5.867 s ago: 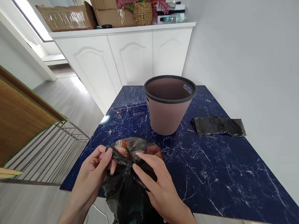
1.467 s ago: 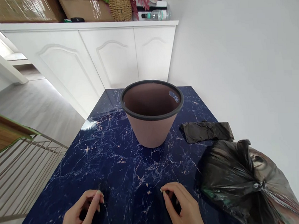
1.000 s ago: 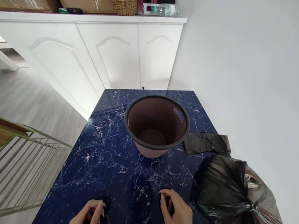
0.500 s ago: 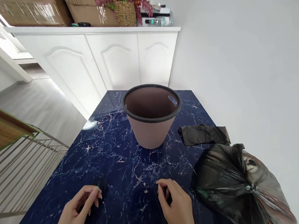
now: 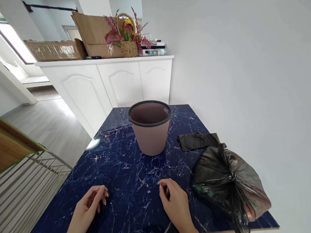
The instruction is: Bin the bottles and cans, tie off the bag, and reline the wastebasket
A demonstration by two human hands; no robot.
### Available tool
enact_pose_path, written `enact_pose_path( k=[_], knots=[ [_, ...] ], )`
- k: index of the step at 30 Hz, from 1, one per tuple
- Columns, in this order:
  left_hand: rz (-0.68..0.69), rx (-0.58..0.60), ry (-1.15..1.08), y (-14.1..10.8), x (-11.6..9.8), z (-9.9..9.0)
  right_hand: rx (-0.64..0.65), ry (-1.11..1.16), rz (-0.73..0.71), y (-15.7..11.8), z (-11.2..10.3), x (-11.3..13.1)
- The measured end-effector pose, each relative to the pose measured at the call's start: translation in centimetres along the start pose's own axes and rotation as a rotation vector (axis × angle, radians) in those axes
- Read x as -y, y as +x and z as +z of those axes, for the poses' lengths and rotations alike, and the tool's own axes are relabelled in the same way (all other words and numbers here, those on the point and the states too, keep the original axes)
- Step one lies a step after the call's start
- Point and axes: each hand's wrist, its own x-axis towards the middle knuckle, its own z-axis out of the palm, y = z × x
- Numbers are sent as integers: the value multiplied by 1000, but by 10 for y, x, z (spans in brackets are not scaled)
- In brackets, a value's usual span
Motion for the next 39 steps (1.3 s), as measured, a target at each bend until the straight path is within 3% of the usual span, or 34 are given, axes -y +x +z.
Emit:
enact_pose_path(
  k=[6,12,15,19,24,29,34,39],
  knots=[
    [-4,-2,13,2,6,-1,8,-5,-6,0,2,1],
    [-7,-13,20,1,5,-2,-85,-92,63,11,14,-12],
    [3,-10,17,-1,4,-3,-49,-300,106,34,14,-17],
    [7,5,14,-3,5,-4,105,-533,284,77,10,-20],
    [18,8,21,-4,9,-5,95,-576,453,123,9,-30],
    [30,19,12,-6,10,-7,60,-573,589,149,8,-39],
    [27,20,9,-6,10,-6,33,-542,624,150,6,-37],
    [27,30,10,-5,12,-7,28,-471,542,123,4,-30]
  ],
)
